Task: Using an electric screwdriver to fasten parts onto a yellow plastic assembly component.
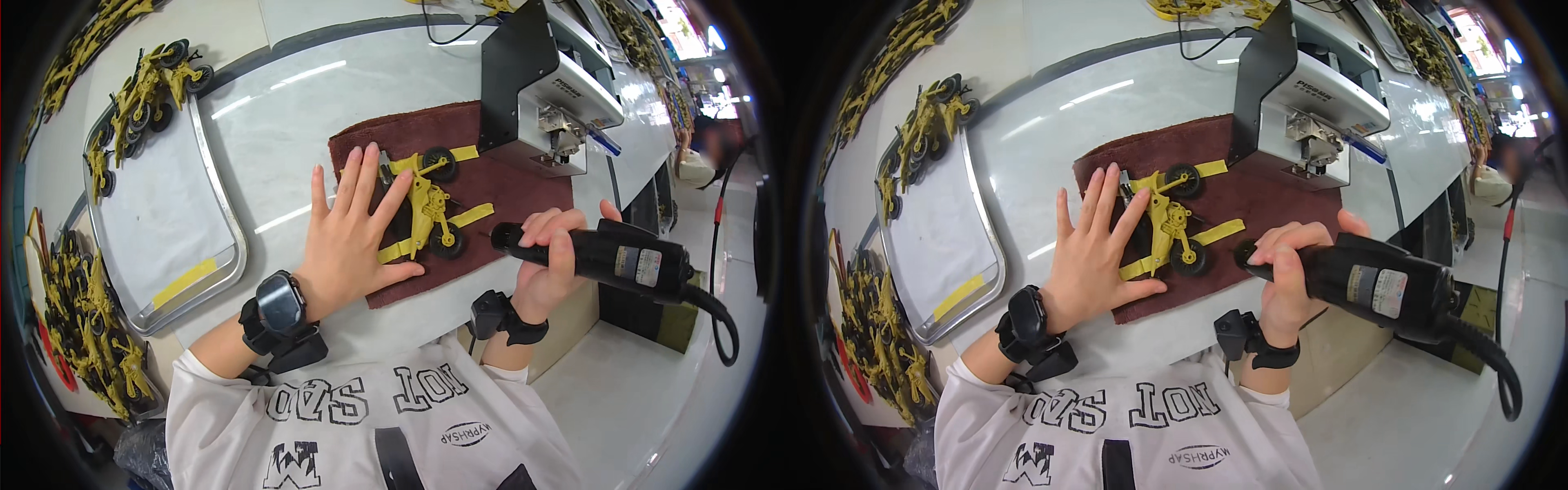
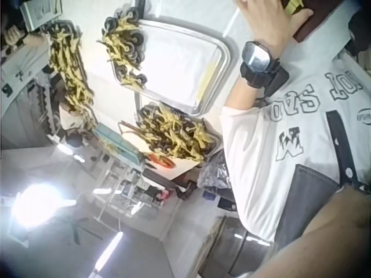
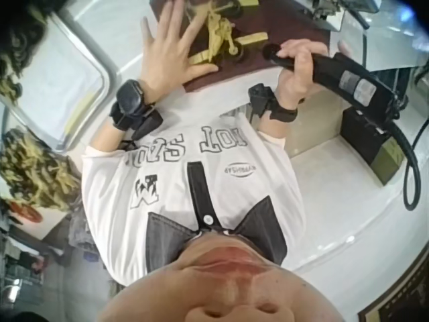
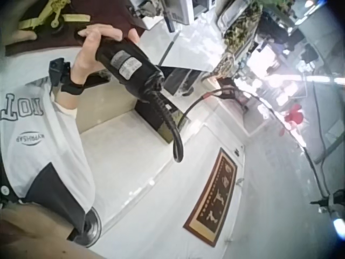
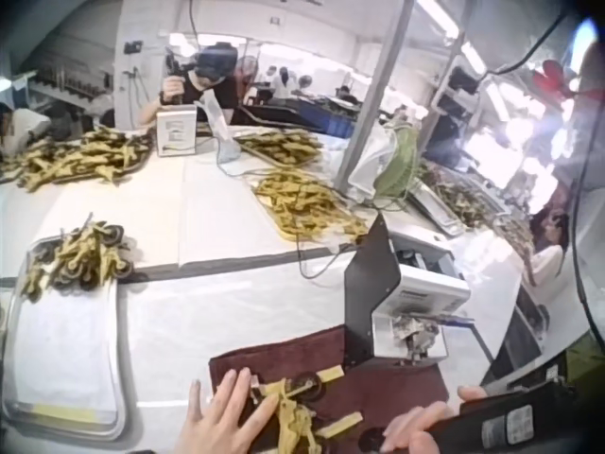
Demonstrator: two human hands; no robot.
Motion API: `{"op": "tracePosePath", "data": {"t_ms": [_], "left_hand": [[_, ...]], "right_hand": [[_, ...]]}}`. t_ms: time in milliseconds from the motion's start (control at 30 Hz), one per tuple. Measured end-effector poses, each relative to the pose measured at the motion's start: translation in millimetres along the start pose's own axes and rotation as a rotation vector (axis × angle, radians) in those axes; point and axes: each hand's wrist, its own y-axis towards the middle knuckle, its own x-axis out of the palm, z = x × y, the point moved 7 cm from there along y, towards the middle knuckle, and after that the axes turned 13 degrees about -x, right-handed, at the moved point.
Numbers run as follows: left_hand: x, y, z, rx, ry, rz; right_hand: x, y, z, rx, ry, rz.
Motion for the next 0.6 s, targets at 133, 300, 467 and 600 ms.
{"op": "tracePosePath", "data": {"t_ms": [133, 300, 467, 600], "left_hand": [[3.0, 0.4, -5.8, 0.005, -0.008, -0.044], [-4.4, 4.7, -2.6, 0.035, -0.153, 0.060], [-3.2, 6.9, -1.1, 0.061, -0.158, 0.052], [-0.2, 4.8, -4.4, 0.085, -0.136, 0.024]], "right_hand": [[-10.2, 15.2, -26.6, -0.243, -0.113, 0.072], [-31.2, 116.6, -54.9, -0.424, -0.042, 0.231], [-16.8, 135.1, -5.3, -0.322, -0.118, 0.167], [-8.2, 128.1, -6.9, -0.228, -0.133, 0.161]]}}
